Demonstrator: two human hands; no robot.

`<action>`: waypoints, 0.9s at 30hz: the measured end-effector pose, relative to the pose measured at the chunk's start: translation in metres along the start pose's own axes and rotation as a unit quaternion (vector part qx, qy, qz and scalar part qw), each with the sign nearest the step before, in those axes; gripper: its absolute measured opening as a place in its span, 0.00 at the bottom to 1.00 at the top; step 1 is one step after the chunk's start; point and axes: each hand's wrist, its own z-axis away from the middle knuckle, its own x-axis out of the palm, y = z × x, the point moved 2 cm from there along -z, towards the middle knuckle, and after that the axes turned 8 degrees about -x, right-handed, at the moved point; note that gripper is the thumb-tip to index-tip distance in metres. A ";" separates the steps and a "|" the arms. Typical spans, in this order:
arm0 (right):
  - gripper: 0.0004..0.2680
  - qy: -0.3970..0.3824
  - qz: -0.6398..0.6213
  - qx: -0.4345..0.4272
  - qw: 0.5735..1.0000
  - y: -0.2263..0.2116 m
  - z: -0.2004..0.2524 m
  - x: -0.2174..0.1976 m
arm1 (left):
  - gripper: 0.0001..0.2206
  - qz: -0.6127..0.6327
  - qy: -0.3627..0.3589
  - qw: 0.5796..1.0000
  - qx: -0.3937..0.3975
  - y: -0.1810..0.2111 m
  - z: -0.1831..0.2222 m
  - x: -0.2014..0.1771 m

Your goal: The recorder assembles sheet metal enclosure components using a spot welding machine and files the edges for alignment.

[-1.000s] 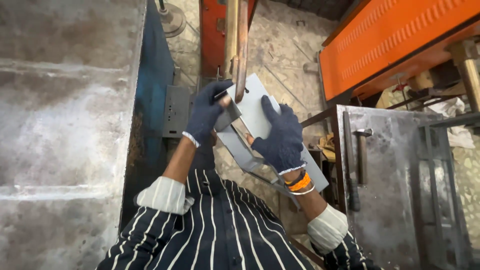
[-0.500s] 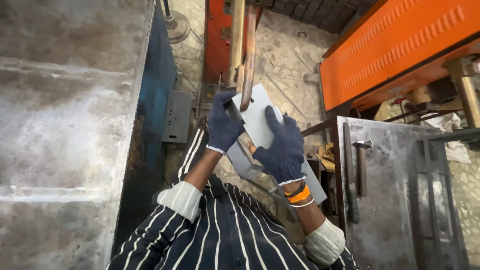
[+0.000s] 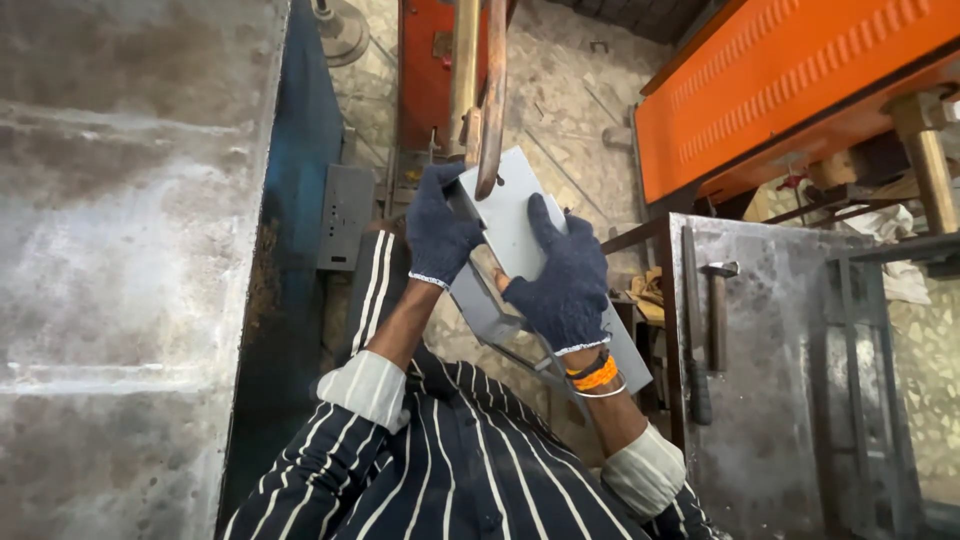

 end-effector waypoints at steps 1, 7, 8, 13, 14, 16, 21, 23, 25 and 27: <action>0.38 -0.001 0.000 0.001 1.000 -0.001 0.001 -0.001 | 0.32 0.000 -0.001 1.000 -0.001 0.003 0.001 -0.001; 0.37 0.004 -0.023 0.014 1.000 -0.001 0.000 -0.001 | 0.32 0.017 -0.015 1.000 0.009 0.004 -0.003 -0.003; 0.37 0.007 -0.023 0.012 1.000 -0.002 0.001 0.000 | 0.32 -0.015 -0.009 1.000 0.020 0.001 -0.002 -0.004; 0.37 0.011 0.003 0.007 1.000 -0.003 0.001 0.000 | 0.33 -0.058 -0.005 0.998 0.035 0.001 -0.003 -0.006; 0.37 0.007 -0.006 0.009 1.000 -0.003 0.001 0.001 | 0.32 -0.054 -0.008 0.998 0.036 0.000 -0.003 -0.008; 0.37 0.002 -0.016 0.012 1.000 -0.003 0.001 0.001 | 0.31 -0.050 -0.013 0.998 0.037 -0.002 -0.002 -0.010; 0.38 -0.002 -0.002 0.003 1.000 -0.002 0.001 0.000 | 0.32 -0.041 -0.041 0.998 0.010 -0.008 -0.003 -0.009; 0.38 -0.001 -0.004 0.000 1.000 -0.001 0.002 0.001 | 0.32 -0.043 -0.047 0.998 -0.012 -0.009 -0.004 -0.009; 0.38 -0.004 -0.007 -0.007 1.000 -0.002 0.004 0.002 | 0.31 -0.046 -0.049 0.997 -0.037 -0.011 -0.003 -0.011; 0.38 0.019 -0.017 -0.016 1.000 -0.002 0.001 0.002 | 0.33 -0.068 -0.051 0.996 0.021 -0.010 -0.007 -0.011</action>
